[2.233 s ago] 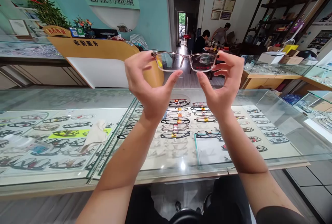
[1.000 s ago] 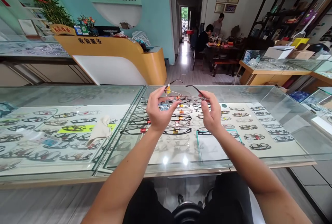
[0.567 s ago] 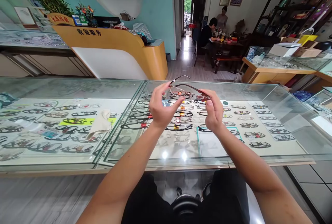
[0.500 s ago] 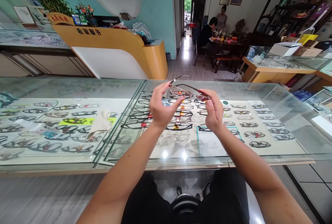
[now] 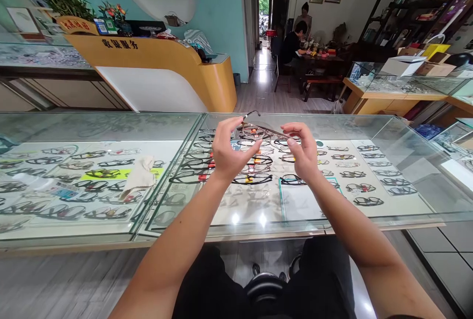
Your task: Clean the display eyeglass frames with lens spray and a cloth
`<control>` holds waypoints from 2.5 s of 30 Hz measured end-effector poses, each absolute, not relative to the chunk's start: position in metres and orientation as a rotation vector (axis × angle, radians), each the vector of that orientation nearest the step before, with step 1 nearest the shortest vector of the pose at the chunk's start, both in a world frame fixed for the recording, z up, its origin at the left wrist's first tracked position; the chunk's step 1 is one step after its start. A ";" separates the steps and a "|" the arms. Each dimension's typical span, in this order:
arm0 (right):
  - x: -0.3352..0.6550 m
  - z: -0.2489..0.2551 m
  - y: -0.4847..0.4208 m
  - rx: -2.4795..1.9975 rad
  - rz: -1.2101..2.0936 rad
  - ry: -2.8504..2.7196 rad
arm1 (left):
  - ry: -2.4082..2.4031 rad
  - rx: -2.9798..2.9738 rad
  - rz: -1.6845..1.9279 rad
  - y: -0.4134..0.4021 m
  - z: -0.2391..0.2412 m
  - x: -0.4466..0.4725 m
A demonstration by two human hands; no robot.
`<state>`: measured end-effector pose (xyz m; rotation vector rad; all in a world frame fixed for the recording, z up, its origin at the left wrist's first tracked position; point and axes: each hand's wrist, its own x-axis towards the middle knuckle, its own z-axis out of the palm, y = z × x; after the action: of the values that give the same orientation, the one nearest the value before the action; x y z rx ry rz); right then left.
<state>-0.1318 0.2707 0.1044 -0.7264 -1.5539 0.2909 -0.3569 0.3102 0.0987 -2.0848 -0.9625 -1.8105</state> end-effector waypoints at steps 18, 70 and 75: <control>-0.127 0.112 0.272 -0.871 0.358 -1.807 | -0.845 -2.441 -1.803 0.294 0.103 -0.347; 0.000 0.098 0.359 -1.087 0.303 -1.091 | -1.530 -2.973 -0.649 0.308 0.155 -0.272; 0.022 0.091 0.369 -1.059 0.275 -1.222 | -1.240 -3.061 0.107 0.308 0.152 -0.224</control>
<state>0.0217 0.3688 0.0909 -1.0585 -1.2219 0.2752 -0.2240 0.3079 0.1515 -3.0607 -1.2396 0.1069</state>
